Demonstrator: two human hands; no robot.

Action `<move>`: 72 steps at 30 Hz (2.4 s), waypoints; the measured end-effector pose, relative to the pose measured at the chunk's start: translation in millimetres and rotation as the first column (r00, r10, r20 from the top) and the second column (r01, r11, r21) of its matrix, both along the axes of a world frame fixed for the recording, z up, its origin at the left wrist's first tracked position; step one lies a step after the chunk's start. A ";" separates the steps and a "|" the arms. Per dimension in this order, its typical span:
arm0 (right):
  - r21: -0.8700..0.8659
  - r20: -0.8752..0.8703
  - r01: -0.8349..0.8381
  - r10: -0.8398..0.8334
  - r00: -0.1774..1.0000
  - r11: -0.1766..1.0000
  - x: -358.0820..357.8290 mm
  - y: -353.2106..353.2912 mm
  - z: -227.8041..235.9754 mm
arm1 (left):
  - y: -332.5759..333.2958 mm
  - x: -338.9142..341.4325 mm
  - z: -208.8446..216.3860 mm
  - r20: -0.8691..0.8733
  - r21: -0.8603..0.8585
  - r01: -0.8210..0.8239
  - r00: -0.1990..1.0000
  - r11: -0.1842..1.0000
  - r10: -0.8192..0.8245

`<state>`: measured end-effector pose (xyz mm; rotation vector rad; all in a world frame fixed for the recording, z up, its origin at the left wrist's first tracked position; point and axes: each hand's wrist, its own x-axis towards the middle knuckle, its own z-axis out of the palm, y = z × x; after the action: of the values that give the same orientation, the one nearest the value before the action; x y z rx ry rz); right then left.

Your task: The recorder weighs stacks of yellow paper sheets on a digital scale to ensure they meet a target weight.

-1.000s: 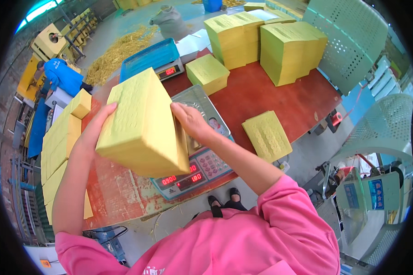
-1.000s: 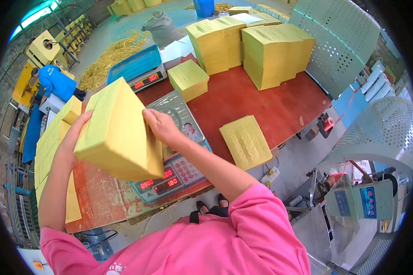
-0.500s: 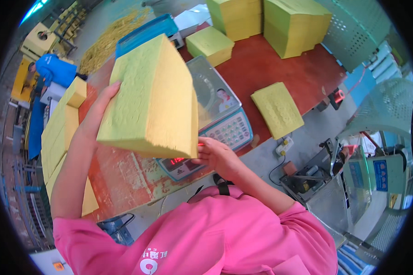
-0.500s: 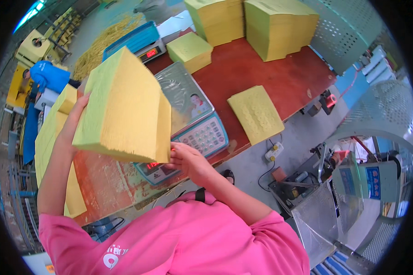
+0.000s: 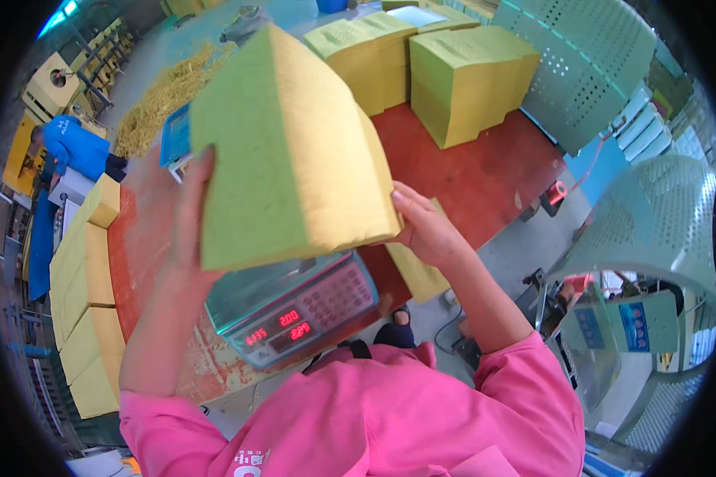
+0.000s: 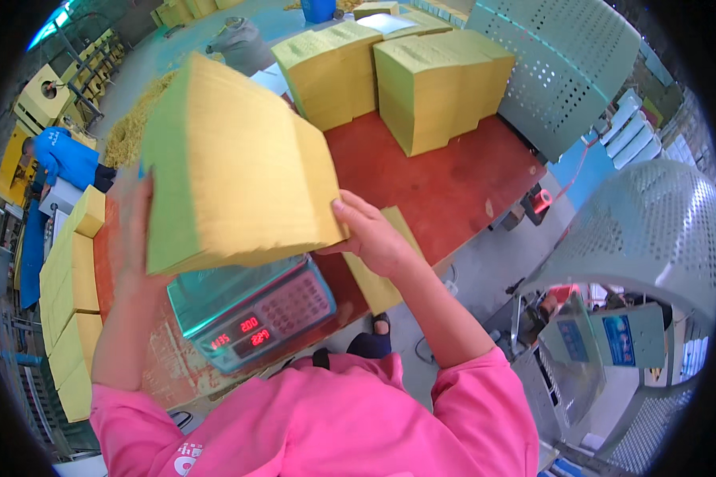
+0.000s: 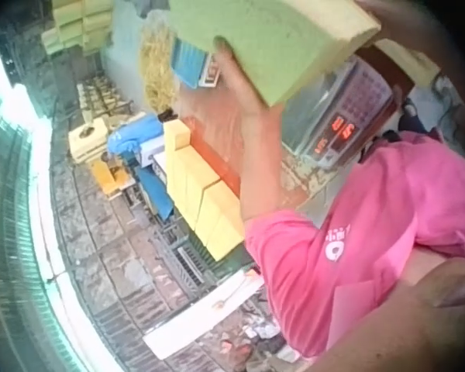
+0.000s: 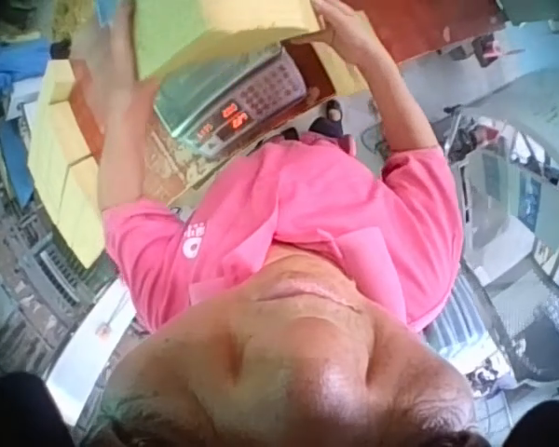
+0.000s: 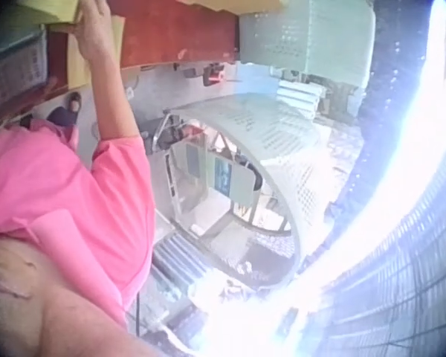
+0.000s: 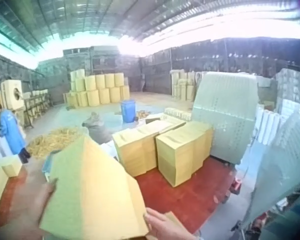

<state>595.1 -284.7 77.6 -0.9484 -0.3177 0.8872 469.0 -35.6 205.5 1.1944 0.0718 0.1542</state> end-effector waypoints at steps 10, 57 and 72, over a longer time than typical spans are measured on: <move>-0.137 -0.199 -0.011 -0.017 0.980 0.991 178.6 -30.4 -76.8 | -42.6 182.0 -70.7 -0.337 -0.129 -0.050 0.942 0.990 0.004; -0.547 0.726 0.539 0.041 0.687 0.640 17.4 -95.9 -74.2 | -204.5 76.3 -180.5 -0.485 -0.393 -0.410 0.853 0.823 0.194; -0.369 0.592 0.379 -0.099 0.800 0.849 36.8 -103.5 -91.2 | -215.1 77.7 -168.8 -0.526 -0.060 -0.638 0.674 0.767 0.519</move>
<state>631.9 -388.2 -13.6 -1.6783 -0.4690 0.4222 546.7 -250.7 36.8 0.9013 0.9123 0.4003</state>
